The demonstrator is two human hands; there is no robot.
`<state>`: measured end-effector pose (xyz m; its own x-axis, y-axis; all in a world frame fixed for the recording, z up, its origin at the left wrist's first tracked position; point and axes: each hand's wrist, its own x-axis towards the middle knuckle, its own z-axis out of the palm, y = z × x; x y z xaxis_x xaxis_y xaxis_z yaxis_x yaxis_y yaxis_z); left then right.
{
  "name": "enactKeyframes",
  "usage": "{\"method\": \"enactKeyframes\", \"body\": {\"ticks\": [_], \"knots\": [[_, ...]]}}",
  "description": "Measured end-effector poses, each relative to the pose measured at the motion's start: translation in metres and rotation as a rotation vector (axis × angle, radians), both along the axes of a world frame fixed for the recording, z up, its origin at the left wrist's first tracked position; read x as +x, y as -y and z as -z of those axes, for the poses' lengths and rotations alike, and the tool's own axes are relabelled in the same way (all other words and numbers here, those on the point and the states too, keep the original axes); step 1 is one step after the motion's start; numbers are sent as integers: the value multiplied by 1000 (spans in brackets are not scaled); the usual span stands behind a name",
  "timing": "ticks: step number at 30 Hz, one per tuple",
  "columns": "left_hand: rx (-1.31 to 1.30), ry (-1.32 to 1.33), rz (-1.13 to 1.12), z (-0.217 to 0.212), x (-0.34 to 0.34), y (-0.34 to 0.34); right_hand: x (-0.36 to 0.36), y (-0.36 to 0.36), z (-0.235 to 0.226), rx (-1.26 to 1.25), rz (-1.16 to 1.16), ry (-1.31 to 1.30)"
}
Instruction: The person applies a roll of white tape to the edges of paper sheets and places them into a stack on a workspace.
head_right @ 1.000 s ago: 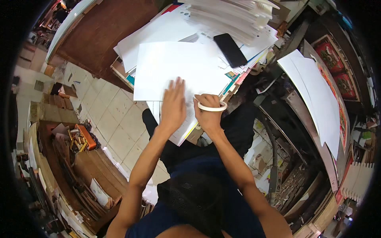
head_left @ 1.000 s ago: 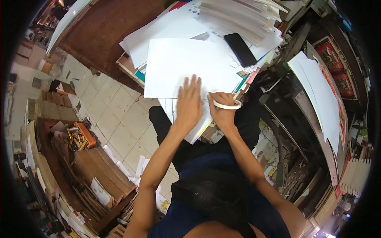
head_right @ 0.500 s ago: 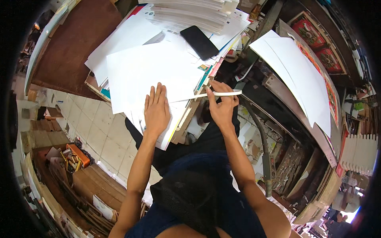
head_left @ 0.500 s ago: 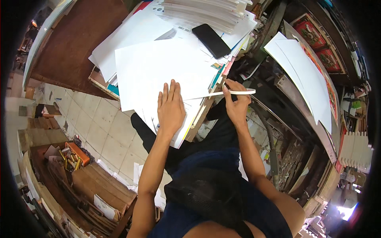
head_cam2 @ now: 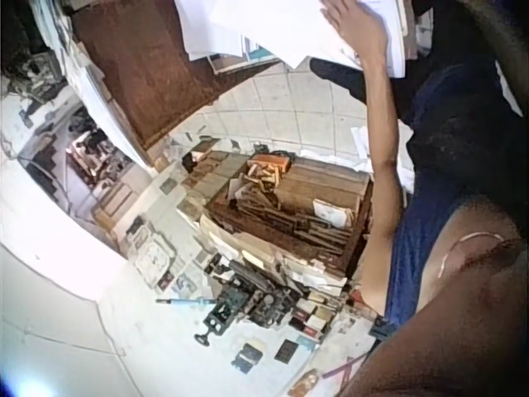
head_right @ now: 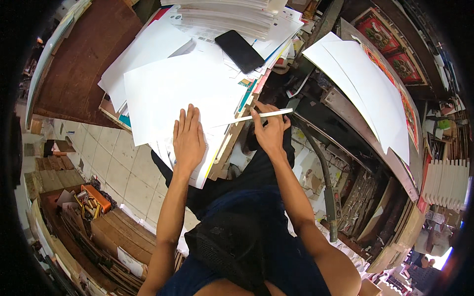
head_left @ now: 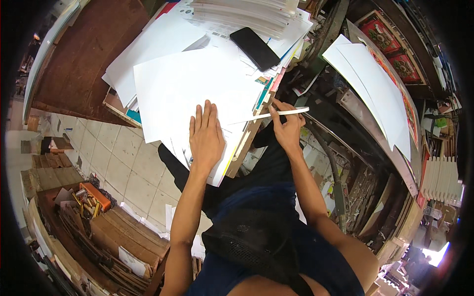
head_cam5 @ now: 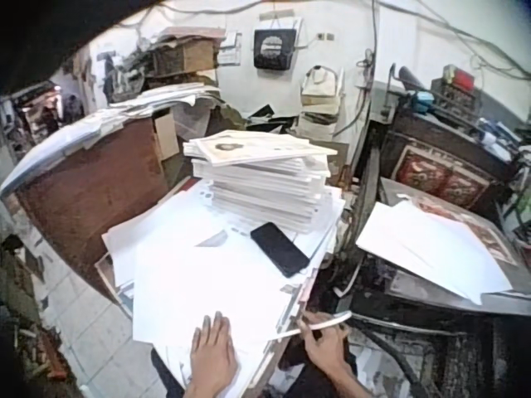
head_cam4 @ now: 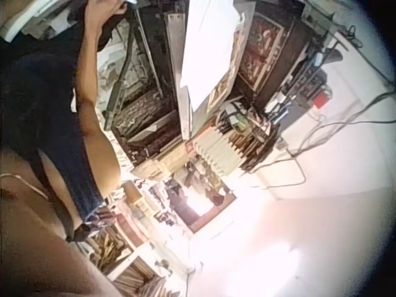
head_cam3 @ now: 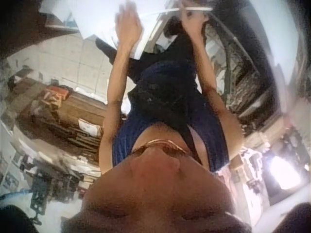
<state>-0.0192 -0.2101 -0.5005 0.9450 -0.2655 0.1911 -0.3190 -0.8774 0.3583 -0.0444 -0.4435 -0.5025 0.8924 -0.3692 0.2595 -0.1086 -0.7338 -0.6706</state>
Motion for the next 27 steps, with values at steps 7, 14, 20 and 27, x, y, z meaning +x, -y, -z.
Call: {"method": "enactKeyframes", "body": {"ticks": [7, 14, 20, 27], "knots": [[-7, -19, 1, -1, 0, 0, -1, 2, 6, -3, -10, -20], [-11, -29, 0, 0, 0, 0, 1, 2, 11, -19, -16, 9], [-11, -30, -3, -2, 0, 0, 2, 2, 12, -21, -20, 29], [-18, -15, 9, -1, -1, -2, 1, 0, 8, 13, -34, 32]]}}
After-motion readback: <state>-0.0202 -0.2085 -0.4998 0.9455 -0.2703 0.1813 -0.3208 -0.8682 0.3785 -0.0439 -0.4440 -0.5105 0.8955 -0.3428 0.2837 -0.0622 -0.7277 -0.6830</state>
